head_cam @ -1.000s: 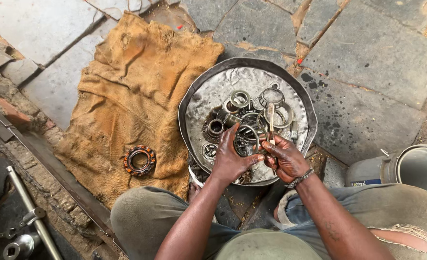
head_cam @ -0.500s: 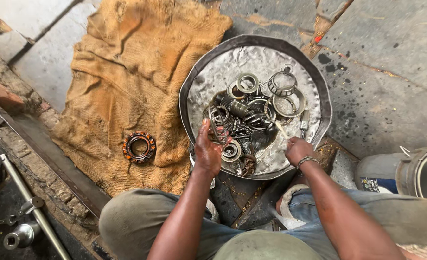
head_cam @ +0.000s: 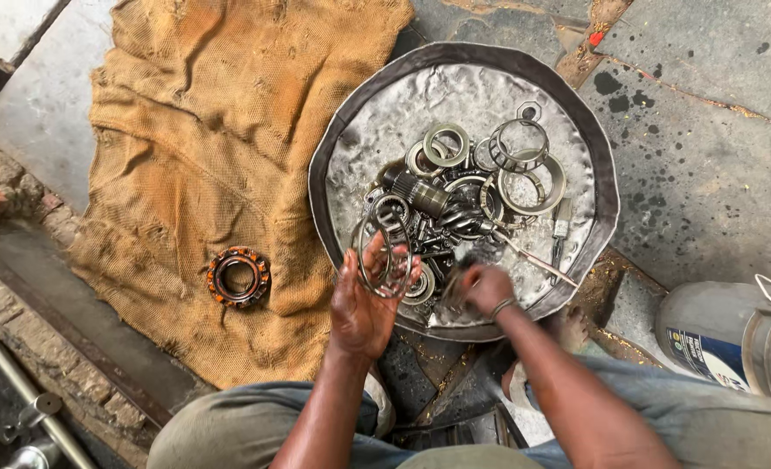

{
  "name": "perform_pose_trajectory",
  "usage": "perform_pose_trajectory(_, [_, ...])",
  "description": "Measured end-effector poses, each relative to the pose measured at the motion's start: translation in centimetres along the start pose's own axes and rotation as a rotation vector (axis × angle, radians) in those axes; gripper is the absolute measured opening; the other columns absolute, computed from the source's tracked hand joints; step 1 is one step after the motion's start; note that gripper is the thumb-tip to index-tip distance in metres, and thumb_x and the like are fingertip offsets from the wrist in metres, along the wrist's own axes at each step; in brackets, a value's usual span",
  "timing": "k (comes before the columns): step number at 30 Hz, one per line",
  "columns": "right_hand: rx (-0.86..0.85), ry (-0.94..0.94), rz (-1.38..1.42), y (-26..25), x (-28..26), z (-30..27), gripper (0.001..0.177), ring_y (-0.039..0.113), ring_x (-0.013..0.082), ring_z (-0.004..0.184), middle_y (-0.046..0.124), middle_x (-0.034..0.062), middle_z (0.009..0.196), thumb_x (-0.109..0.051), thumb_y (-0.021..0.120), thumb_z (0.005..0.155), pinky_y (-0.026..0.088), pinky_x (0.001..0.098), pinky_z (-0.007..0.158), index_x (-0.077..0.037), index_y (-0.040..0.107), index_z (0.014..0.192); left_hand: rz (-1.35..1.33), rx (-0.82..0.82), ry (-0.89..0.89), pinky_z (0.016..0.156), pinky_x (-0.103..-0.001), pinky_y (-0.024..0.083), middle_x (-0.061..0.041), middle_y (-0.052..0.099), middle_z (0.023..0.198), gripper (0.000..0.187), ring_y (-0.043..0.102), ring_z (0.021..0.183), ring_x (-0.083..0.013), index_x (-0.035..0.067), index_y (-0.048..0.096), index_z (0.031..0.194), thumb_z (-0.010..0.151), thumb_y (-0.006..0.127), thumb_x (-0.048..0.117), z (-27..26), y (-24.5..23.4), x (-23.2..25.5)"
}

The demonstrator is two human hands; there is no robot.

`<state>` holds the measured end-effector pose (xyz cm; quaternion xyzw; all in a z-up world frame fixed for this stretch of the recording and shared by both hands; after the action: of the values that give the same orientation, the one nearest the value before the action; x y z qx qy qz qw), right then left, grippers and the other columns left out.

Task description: The person cleans various metal bearings and gears in a metal basin filled with liquid by hand and using a small brush.

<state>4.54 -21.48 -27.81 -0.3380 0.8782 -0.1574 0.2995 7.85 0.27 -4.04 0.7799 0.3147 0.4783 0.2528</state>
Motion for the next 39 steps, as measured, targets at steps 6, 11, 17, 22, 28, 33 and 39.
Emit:
perform_pose_trajectory(6, [0.310, -0.240, -0.469, -5.3, -3.3, 0.5, 0.051, 0.056, 0.0328, 0.118, 0.057, 0.0214, 0.132, -0.021, 0.070, 0.084, 0.053, 0.0441, 0.096, -0.002, 0.061, 0.131, 0.010, 0.054, -0.057, 0.107, -0.052, 0.050, -0.017, 0.061, 0.125, 0.072, 0.063, 0.117, -0.0312, 0.000, 0.042, 0.148, 0.099, 0.048, 0.052, 0.0, -0.5, -0.8])
perform_pose_trajectory(11, [-0.004, -0.289, -0.598, -0.8, -2.5, 0.6, 0.040, 0.052, 0.0346, 0.127, 0.054, 0.0217, 0.135, -0.014, 0.062, 0.088, 0.052, 0.0419, 0.102, -0.003, 0.063, 0.126, 0.007, 0.023, -0.069, 0.108, -0.052, 0.049, -0.018, 0.061, 0.127, 0.069, 0.063, 0.116, -0.0310, 0.000, 0.042, 0.149, 0.101, 0.047, 0.051, 0.0, -0.7, -1.6])
perform_pose_trajectory(17, [0.024, -0.040, -0.192, -3.4, -2.3, 1.2, 0.029, 0.067, 0.0300, 0.109, 0.066, 0.0203, 0.117, -0.009, 0.051, 0.096, 0.058, 0.0391, 0.095, 0.000, 0.068, 0.118, 0.030, 0.015, -0.089, 0.108, -0.053, 0.048, -0.018, 0.061, 0.128, 0.069, 0.063, 0.116, -0.0306, 0.001, 0.041, 0.149, 0.100, 0.044, 0.051, -0.1, -0.2, -1.9])
perform_pose_trajectory(22, [0.332, -0.636, -0.592, -2.8, -5.1, -0.3, 0.050, 0.058, 0.0363, 0.106, 0.062, 0.0194, 0.114, -0.024, 0.070, 0.069, 0.054, 0.0478, 0.091, -0.002, 0.067, 0.113, 0.080, 0.032, -0.118, 0.107, -0.053, 0.048, -0.019, 0.059, 0.129, 0.072, 0.061, 0.118, -0.0326, 0.003, 0.041, 0.148, 0.099, 0.039, 0.055, -0.1, 1.0, -1.8])
perform_pose_trajectory(28, [-0.070, 0.140, 0.343, -0.2, 0.4, 4.8, 0.028, 0.069, 0.0373, 0.092, 0.069, 0.0167, 0.105, -0.013, 0.048, 0.099, 0.065, 0.0447, 0.085, -0.009, 0.066, 0.120, -0.032, -0.011, -0.163, 0.112, -0.051, 0.044, -0.019, 0.055, 0.135, 0.076, 0.054, 0.125, -0.0307, -0.002, 0.035, 0.151, 0.101, 0.038, 0.056, 1.4, 2.4, -2.2])
perform_pose_trajectory(33, [0.302, -0.493, -0.613, 1.0, -1.9, 1.8, 0.039, 0.057, 0.0371, 0.114, 0.057, 0.0178, 0.121, -0.014, 0.064, 0.082, 0.054, 0.0492, 0.094, -0.009, 0.062, 0.121, -0.002, -0.034, -0.203, 0.113, -0.051, 0.042, -0.021, 0.053, 0.139, 0.080, 0.054, 0.127, -0.0311, -0.002, 0.031, 0.153, 0.099, 0.041, 0.056, 1.9, 3.6, -1.6])
perform_pose_trajectory(39, [0.037, -0.291, -0.491, 1.2, -0.5, 3.3, 0.057, 0.059, 0.0328, 0.110, 0.056, 0.0203, 0.125, -0.003, 0.066, 0.084, 0.055, 0.0410, 0.093, -0.007, 0.052, 0.139, -0.028, -0.025, -0.147, 0.111, -0.052, 0.043, -0.021, 0.052, 0.140, 0.077, 0.056, 0.124, -0.0312, -0.003, 0.035, 0.152, 0.100, 0.040, 0.053, 0.8, 3.5, -1.6])
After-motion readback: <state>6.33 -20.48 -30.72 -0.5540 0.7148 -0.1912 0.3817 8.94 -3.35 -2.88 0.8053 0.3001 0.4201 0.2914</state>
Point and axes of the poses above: each hand's wrist, its own z-axis towards the middle knuckle, its own y-axis out of the palm, x = y × z, the point moved 7 cm from there along z, towards the middle knuckle
